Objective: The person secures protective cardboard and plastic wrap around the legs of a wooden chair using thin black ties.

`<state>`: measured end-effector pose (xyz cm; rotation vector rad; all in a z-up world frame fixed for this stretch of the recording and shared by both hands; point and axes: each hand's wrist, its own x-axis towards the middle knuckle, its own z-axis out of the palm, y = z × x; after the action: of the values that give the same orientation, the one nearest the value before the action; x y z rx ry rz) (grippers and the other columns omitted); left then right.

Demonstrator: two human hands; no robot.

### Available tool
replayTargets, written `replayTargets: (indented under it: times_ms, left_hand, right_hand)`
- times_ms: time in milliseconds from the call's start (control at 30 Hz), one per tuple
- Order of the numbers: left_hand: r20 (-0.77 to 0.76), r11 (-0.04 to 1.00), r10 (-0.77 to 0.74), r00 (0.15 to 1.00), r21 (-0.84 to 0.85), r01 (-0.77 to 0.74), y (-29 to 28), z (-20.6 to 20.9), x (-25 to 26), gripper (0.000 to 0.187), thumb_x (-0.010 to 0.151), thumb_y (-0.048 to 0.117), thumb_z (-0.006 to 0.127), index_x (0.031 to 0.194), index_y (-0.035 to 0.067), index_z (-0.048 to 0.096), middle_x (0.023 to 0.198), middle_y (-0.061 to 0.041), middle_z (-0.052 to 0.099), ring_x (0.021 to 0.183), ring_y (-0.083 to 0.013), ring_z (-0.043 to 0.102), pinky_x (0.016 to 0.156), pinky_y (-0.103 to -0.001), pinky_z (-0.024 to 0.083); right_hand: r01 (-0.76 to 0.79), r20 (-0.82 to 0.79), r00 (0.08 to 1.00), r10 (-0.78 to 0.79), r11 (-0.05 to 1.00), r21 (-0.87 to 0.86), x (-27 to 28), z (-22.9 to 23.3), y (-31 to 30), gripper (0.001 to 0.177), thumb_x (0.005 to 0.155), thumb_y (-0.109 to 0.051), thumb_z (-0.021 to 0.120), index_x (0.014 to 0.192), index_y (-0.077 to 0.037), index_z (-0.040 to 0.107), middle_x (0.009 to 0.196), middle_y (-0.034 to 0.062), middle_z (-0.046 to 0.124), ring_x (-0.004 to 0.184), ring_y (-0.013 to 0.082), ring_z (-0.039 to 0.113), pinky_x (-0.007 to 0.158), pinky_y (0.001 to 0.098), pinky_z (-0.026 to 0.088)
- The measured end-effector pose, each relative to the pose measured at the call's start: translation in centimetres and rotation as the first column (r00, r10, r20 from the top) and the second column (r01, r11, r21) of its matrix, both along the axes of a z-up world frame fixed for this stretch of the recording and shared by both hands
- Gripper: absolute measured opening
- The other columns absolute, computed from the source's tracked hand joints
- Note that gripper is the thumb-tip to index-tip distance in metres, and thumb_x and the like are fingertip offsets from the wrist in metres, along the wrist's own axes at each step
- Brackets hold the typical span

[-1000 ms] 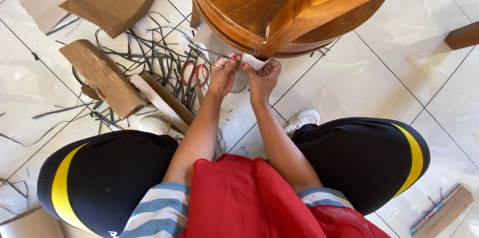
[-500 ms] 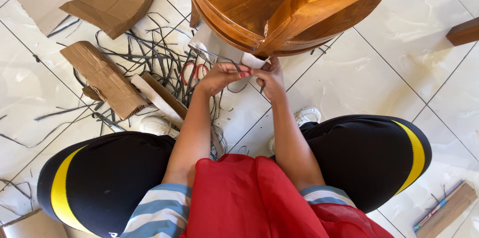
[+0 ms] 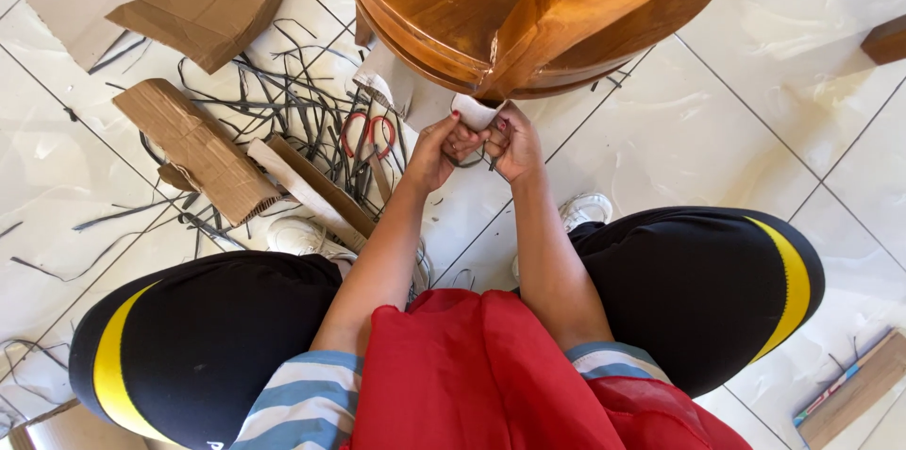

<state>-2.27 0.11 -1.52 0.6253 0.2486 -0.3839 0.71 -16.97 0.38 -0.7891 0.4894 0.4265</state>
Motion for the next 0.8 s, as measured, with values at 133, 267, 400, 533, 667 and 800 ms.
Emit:
replayTargets:
  times_ms: [133,267,400,533,667,800]
  left_hand:
    - [-0.102,0.979,0.184,0.978,0.110,-0.172,-1.1,-1.0,0.0,0.040,0.094,0.035,0.075,0.071,0.003,0.067,0.075,-0.019,0.075,0.083,-0.0334,0.078,0.084,-0.047,0.064]
    - [-0.149,0.950,0.136,0.979,0.299,-0.086,-0.5,-1.5,0.1,0.051,0.091,0.045,0.076,0.070,0.001,0.066,0.073,-0.021,0.074,0.079,-0.0360,0.078,0.080,-0.050,0.065]
    - [-0.058,0.718,0.007,0.998,0.695,0.035,1.3,1.4,0.1,0.040,0.078,0.043,0.092,0.075,0.006,0.075,0.069,-0.012,0.074,0.067,-0.0203,0.076,0.066,-0.029,0.063]
    - [0.000,0.574,-0.125,0.992,0.816,0.072,1.9,6.2,-0.2,0.026,0.075,0.028,0.094,0.077,0.008,0.078,0.066,-0.008,0.073,0.060,-0.0074,0.068,0.063,-0.018,0.058]
    - [-0.014,0.594,-0.140,0.990,0.799,0.095,1.3,5.2,0.0,0.022,0.075,0.027,0.094,0.077,0.010,0.079,0.067,-0.008,0.075,0.064,-0.0084,0.073,0.068,-0.017,0.059]
    - [-0.150,0.724,-0.136,0.979,0.660,0.202,1.1,4.7,0.3,0.023,0.075,0.021,0.092,0.085,0.005,0.078,0.081,-0.017,0.077,0.077,-0.0192,0.077,0.078,-0.028,0.062]
  right_hand:
    - [-0.055,-0.001,0.998,0.055,0.998,0.017,0.5,-1.2,-0.5,0.029,0.085,-0.019,0.068,0.072,-0.022,0.042,0.064,-0.0083,0.028,0.041,0.0025,0.026,0.035,0.0149,0.021]
    - [-0.169,0.018,0.985,0.170,0.985,-0.020,0.5,3.9,-0.6,0.024,0.086,-0.019,0.065,0.076,-0.021,0.044,0.064,-0.0065,0.028,0.043,0.0041,0.027,0.037,0.0166,0.021]
    - [-0.280,0.044,0.951,0.307,0.911,-0.304,0.6,7.4,-0.2,0.012,0.089,-0.006,0.056,0.098,-0.013,0.051,0.065,-0.0039,0.031,0.042,0.0038,0.029,0.034,0.0175,0.025]
    - [-0.338,0.014,0.906,0.424,0.742,-0.578,0.7,8.1,-0.2,0.016,0.094,-0.005,0.048,0.109,-0.006,0.054,0.065,-0.0027,0.035,0.042,0.0013,0.029,0.032,0.0178,0.025]
    - [-0.368,-0.035,0.869,0.493,0.597,-0.713,0.8,9.2,-0.6,0.017,0.091,-0.004,0.049,0.106,-0.002,0.056,0.062,-0.0011,0.036,0.038,0.0023,0.029,0.029,0.0212,0.027]
    - [-0.421,-0.168,0.778,0.606,0.303,-0.855,1.3,8.5,-1.8,0.023,0.093,-0.009,0.054,0.106,0.002,0.069,0.058,0.0084,0.048,0.036,0.0105,0.040,0.030,0.0264,0.032]
